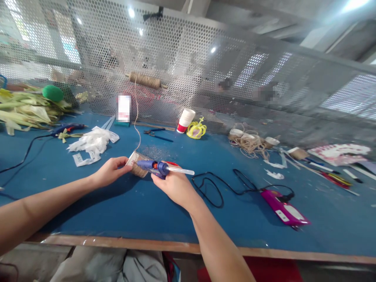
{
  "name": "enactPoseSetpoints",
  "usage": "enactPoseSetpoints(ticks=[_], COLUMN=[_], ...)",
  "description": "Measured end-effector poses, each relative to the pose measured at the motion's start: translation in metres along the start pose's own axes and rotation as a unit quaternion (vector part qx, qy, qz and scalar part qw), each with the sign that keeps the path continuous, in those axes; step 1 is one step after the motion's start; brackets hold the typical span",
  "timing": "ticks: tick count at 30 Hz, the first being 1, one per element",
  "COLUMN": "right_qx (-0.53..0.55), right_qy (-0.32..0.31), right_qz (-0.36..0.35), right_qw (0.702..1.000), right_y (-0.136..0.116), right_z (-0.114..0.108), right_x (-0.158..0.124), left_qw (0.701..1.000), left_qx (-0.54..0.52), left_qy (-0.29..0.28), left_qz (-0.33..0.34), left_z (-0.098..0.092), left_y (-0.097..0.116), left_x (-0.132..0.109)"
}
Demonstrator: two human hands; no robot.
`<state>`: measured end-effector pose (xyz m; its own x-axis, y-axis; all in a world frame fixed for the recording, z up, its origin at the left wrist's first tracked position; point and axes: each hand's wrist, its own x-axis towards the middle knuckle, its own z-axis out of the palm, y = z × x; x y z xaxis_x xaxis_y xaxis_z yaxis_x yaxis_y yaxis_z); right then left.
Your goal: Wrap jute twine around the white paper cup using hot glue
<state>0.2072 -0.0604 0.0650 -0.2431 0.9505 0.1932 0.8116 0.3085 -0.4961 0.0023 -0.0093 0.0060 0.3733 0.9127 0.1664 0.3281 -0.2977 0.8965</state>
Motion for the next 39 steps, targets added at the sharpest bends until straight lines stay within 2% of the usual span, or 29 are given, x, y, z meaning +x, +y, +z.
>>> enactPoseSetpoints(ticks=[11, 28, 39], right_qx=[-0.004, 0.020, 0.038], right_qy=[0.025, -0.015, 0.010], right_qz=[0.027, 0.012, 0.030], right_qw=[0.999, 1.000, 0.999], right_y=[0.013, 0.003, 0.010], right_z=[0.000, 0.001, -0.003], right_x=[0.007, -0.002, 0.007], left_qw=[0.992, 0.995, 0.992], left_qx=[0.108, 0.094, 0.111], left_qy=[-0.032, -0.021, -0.043], left_qz=[0.050, 0.022, 0.048], left_z=[-0.004, -0.004, -0.005], left_y=[0.004, 0.004, 0.002], left_x=[-0.002, -0.001, -0.001])
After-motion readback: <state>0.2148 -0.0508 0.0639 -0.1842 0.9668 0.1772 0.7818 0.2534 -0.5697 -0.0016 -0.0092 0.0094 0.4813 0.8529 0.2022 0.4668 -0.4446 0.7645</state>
